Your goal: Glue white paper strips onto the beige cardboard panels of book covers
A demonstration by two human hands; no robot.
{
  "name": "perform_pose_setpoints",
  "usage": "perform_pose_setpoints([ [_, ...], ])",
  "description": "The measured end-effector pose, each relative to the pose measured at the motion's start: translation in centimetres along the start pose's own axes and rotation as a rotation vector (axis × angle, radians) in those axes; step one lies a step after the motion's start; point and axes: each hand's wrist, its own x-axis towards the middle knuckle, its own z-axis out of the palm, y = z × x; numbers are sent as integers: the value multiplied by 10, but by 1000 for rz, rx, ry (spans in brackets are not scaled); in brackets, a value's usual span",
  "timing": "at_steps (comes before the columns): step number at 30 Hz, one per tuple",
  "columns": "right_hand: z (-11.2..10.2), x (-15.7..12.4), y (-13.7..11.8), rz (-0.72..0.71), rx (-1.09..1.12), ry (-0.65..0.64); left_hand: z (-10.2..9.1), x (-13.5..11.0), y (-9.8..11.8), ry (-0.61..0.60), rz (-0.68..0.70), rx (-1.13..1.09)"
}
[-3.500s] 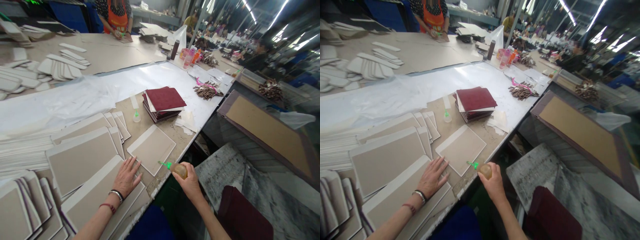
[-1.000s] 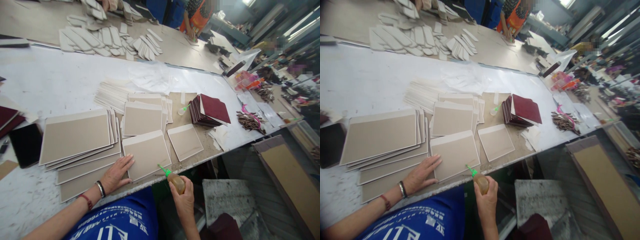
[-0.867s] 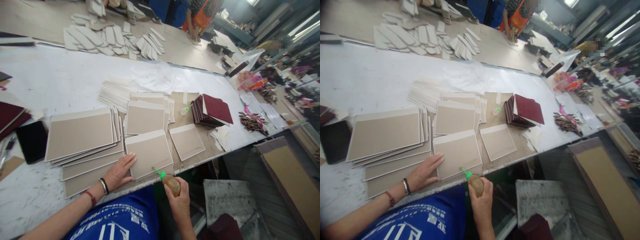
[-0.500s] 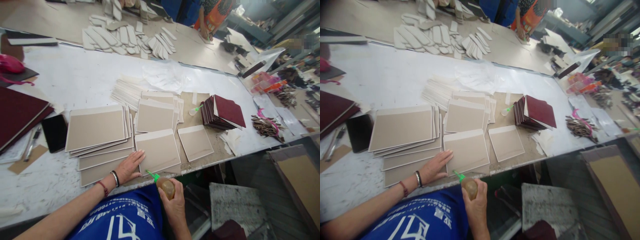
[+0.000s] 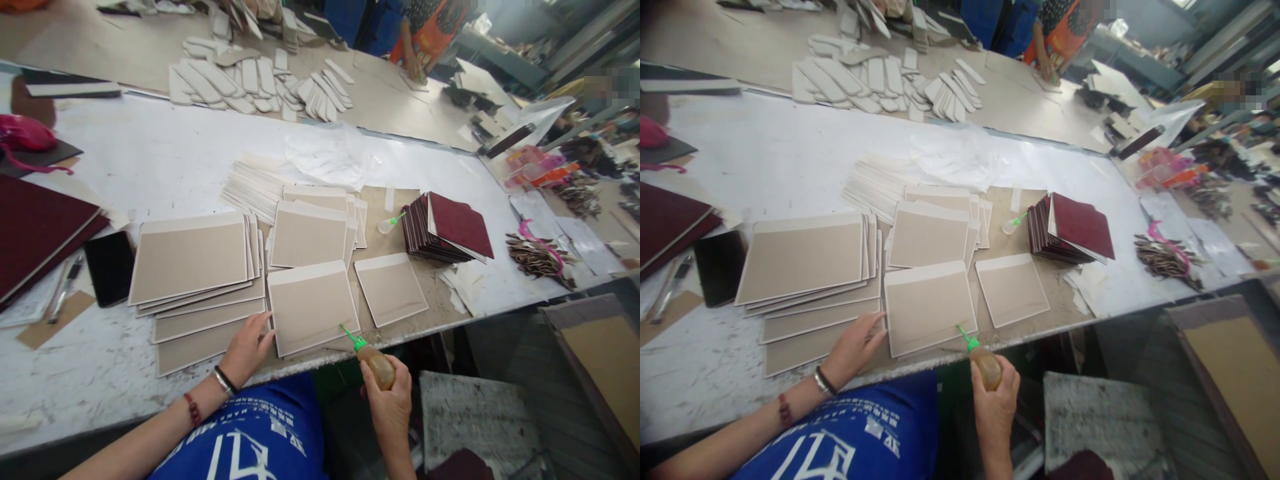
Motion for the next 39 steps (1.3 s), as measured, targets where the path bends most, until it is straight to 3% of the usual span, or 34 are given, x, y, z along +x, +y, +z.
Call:
perform_pose_setpoints([
  [6,2,2,3,-17,10,-5,16,6,4,2,-427,-336],
  [13,23,-37,-16,-94,154,-213,13,15,18,-7,-618,-387],
  [21,30,-46,-22,-35,207,-259,20,20,17,3,-617,-281],
  [29,29,-48,-22,38,269,-339,29,21,16,111,-550,-221],
  [35,23,-42,-21,51,319,-381,28,19,16,113,-474,-360],
  [39,12,-31,-21,231,396,-379,28,19,25,111,-420,-553],
])
